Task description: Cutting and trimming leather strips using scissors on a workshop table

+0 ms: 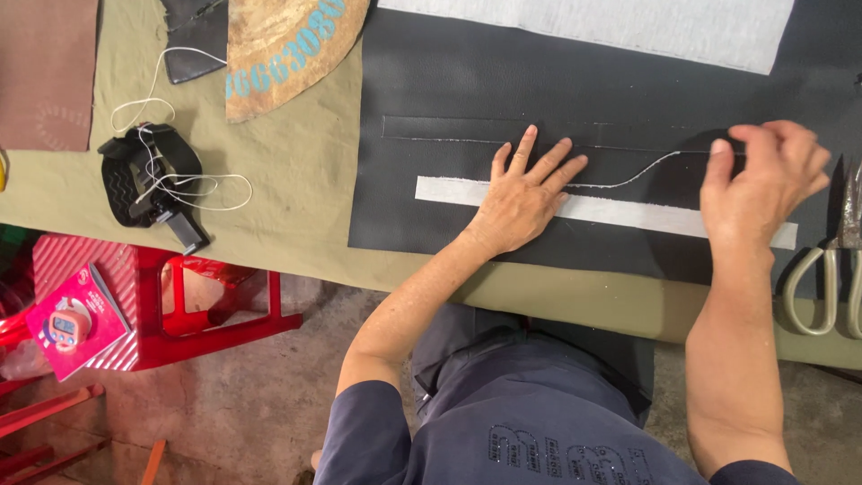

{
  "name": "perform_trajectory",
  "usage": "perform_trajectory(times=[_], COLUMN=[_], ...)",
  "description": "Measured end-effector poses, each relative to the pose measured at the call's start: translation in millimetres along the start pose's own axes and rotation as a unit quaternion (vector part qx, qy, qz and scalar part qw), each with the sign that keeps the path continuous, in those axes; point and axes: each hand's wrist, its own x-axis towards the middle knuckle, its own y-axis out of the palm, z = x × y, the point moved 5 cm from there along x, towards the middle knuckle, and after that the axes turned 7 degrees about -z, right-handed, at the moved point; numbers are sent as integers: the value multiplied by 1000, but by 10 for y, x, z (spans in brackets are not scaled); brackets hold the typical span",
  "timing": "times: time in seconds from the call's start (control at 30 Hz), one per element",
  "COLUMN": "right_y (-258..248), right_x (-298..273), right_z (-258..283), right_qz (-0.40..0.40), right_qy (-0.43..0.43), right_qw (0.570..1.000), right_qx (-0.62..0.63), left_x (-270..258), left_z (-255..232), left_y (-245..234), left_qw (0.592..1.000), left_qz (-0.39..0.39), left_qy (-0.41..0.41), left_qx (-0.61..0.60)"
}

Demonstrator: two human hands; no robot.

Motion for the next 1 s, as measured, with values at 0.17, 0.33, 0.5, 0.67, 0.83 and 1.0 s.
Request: perform_trajectory(times=[0.17, 0.33, 0.5, 0.67, 0.83, 1.0], right_y=[-311, -423, -702, -737, -727, -679], right_x=[24, -417, -668, -839, -689, -613], right_z=[309, 206, -227, -575, -624, -676], right_qz=[37, 144, 77, 123, 203, 235], right_qy=[-80, -59, -27, 43, 73, 88], right_qw=[985, 987, 997, 991, 976, 967], right_qx=[147, 46, -3, 31, 15, 50], left_x=[-288, -773, -1062, -1013, -902, -900], left_z=[232, 619, 960, 1111, 1228, 1231], left_y=[-251, -356, -517, -550, -499, -499], left_qw=[985, 963, 924, 902, 881, 889], left_qz=[-63, -49, -81, -52, 17, 45], left_qy=[-111, -258, -362, -387, -398, -368], left_qx=[-113, -65, -97, -183, -253, -270])
